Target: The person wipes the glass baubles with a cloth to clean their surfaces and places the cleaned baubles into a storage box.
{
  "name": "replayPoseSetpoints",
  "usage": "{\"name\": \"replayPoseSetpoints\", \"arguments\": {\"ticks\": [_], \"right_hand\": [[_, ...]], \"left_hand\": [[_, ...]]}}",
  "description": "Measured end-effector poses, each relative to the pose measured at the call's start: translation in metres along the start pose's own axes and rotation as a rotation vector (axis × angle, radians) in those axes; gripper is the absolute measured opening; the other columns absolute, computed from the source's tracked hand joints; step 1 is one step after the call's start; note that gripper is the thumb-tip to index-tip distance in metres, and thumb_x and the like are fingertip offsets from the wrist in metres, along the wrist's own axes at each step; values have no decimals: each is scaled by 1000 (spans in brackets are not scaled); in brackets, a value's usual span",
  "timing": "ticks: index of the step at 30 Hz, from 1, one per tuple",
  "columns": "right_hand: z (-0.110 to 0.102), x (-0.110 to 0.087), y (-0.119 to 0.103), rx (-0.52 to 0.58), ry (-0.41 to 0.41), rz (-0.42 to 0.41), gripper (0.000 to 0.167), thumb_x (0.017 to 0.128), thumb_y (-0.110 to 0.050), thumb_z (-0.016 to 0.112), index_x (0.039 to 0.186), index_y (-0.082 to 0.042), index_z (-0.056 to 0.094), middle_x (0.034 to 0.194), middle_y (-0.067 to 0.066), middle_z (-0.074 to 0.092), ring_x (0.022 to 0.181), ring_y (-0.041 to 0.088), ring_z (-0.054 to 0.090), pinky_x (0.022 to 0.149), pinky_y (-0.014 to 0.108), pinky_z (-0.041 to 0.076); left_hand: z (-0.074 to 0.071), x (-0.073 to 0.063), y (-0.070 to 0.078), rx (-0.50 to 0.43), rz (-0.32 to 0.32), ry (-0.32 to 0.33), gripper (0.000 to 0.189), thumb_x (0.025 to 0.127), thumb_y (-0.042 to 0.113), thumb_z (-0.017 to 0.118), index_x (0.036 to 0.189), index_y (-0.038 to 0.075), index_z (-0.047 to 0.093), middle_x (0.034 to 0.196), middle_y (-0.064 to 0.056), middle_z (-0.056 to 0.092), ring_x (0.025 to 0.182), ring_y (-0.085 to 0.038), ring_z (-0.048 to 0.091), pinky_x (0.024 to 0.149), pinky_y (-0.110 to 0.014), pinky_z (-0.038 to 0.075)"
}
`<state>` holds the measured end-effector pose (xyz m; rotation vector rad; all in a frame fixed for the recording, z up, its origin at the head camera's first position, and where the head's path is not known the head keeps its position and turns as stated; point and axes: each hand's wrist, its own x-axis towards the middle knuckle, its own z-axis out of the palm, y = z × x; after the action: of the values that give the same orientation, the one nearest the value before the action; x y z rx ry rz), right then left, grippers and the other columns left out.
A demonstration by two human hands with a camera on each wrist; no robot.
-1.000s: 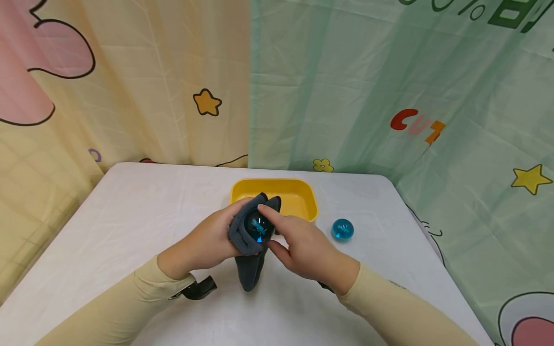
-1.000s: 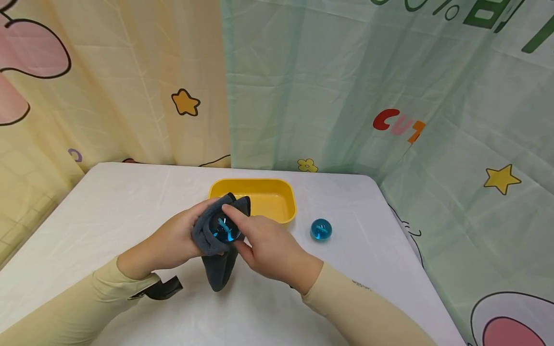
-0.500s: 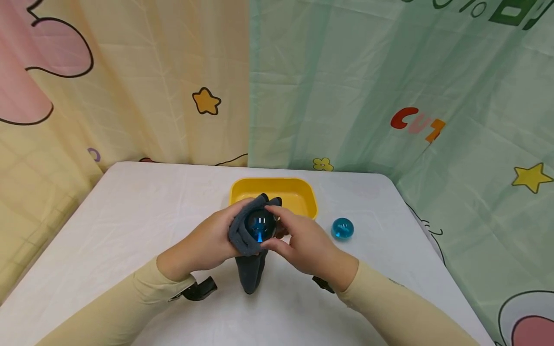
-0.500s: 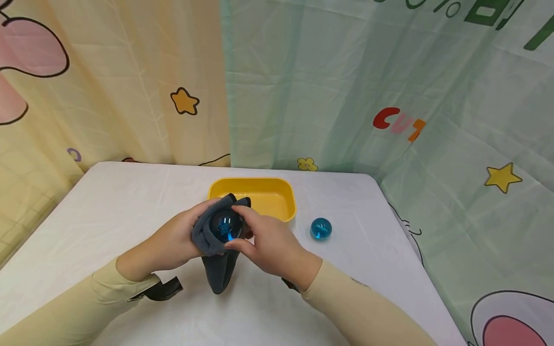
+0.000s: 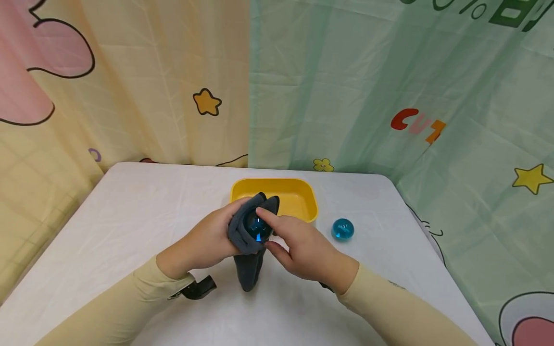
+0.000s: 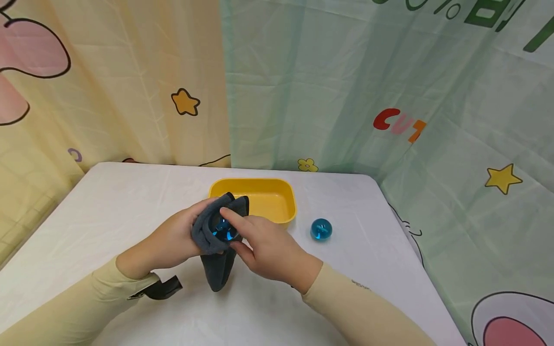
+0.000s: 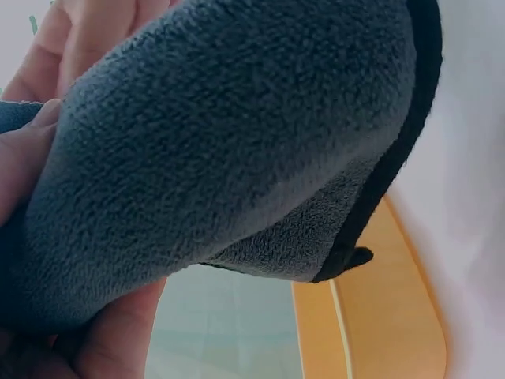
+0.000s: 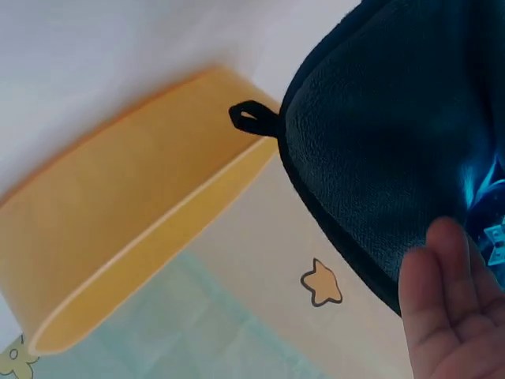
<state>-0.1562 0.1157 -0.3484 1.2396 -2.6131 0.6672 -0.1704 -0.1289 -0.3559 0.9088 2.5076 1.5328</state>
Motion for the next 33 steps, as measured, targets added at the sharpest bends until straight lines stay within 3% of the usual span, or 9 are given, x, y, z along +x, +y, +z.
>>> {"name": "replayPoseSetpoints", "arguments": {"ticks": [3,6,8,13,16,23,28,30,33], "right_hand": [[-2,-1,2,-82,-29,-46,78,100,-13,74,164,-17,31,114,3,75,102,18,71,99,33,60],[-2,1,1,-89,-53,0,76,100,-13,74,163,-18,32,112,2,76,99,17,72,97,32,61],[-1,2,0,-10,-67,79,74,100,-15,73,162,-16,32,113,2,76,97,15,73,92,30,62],[4,2,-5,312,-38,285,66,102,-23,71,155,-4,36,87,0,73,71,10,62,67,24,58],[7,1,-8,346,13,325,61,101,-28,73,149,-1,45,81,-3,69,68,8,59,64,23,57],[4,-1,-8,59,22,139,76,100,-32,74,161,-9,36,120,3,74,96,14,70,86,26,61],[0,-1,-3,-147,-11,-39,78,99,-17,76,163,-17,32,105,0,75,91,16,69,89,29,61],[-2,-1,-2,-174,-16,-51,76,98,-15,76,162,-18,34,101,0,76,89,16,70,89,29,61],[-4,1,-5,-65,-59,54,73,100,-19,75,160,-14,35,104,0,77,87,14,70,86,28,62]], "left_hand": [[-1,0,1,-25,-20,-11,76,86,22,90,151,28,50,144,4,64,126,-19,63,108,-50,54],[-1,-1,1,-36,-22,-16,78,85,21,90,151,27,50,144,3,64,126,-20,63,108,-50,55],[0,0,2,-32,-16,-11,79,85,20,91,152,28,49,144,4,64,126,-19,63,108,-49,54],[1,0,4,-11,-12,-12,77,85,22,90,151,29,50,141,6,65,125,-18,63,107,-49,55],[2,-1,5,-3,-29,-22,76,85,24,90,150,29,51,139,6,66,122,-17,64,107,-49,55],[1,-1,4,5,-13,-20,79,85,21,91,152,27,49,145,6,63,127,-18,63,112,-52,51],[-1,-2,4,-21,-21,-21,79,85,19,91,152,27,49,144,4,63,125,-19,63,108,-48,54],[-1,-3,4,-33,-24,-28,79,85,20,90,152,27,49,145,3,63,125,-20,63,107,-47,56],[0,-2,4,-39,-20,-33,80,85,21,91,152,28,48,145,3,63,126,-20,63,106,-48,56]]}}
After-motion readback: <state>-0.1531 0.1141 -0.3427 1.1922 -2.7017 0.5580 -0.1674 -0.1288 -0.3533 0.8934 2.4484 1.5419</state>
